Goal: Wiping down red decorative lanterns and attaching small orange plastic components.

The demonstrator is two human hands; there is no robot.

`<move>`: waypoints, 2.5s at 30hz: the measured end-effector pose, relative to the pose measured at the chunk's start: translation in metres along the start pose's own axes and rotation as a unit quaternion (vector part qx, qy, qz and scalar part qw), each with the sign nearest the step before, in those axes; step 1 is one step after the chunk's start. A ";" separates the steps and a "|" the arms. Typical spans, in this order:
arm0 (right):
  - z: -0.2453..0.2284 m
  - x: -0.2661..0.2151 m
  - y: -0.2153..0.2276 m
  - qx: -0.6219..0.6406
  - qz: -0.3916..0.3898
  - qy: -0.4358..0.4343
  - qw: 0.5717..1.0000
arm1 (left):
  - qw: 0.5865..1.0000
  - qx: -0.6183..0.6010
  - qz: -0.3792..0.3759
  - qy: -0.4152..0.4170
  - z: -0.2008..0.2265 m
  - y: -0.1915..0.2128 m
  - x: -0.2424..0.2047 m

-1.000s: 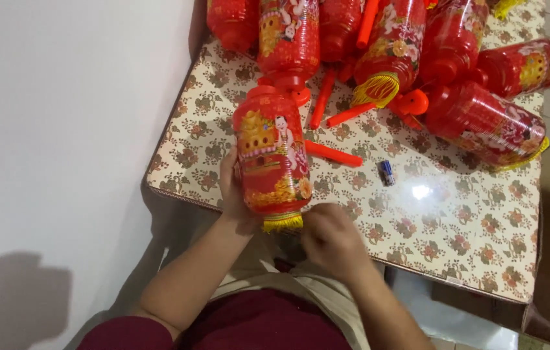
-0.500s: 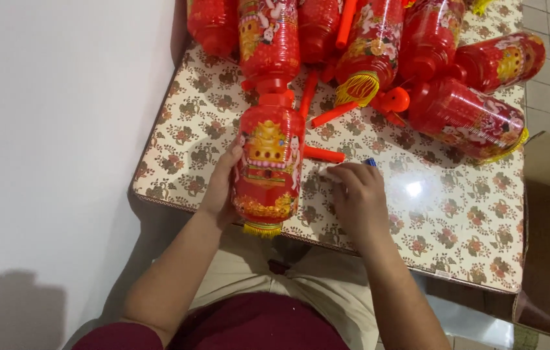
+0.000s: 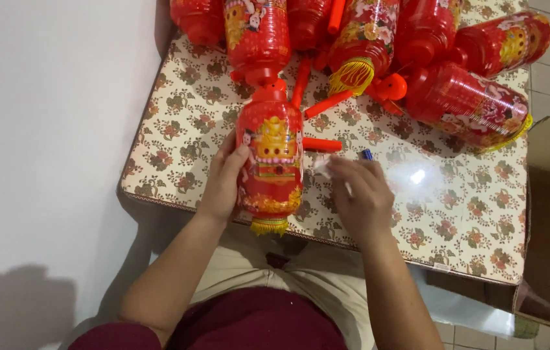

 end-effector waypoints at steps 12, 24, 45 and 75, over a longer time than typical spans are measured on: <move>-0.003 0.017 0.033 -0.068 -0.044 0.038 0.996 | 0.973 0.149 0.037 -0.174 0.006 0.015 0.006; 0.026 -0.006 0.021 -0.148 0.028 -0.064 0.986 | 0.971 0.134 0.009 -0.199 0.001 0.006 -0.003; 0.027 0.007 0.037 -0.063 0.043 -0.244 0.967 | 0.974 0.121 0.014 -0.190 -0.004 0.008 -0.004; 0.035 0.000 0.047 0.053 0.210 -0.210 0.953 | 0.978 0.134 0.010 -0.160 0.004 0.006 -0.009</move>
Point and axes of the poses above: each hand's wrist, its own x-axis towards the middle knuckle, its own y-axis out of the back of the hand, z = x × y, the point moved 1 cm from there along x, towards the middle knuckle, and after that the axes turned 2 degrees about y, right-handed, at the moved point
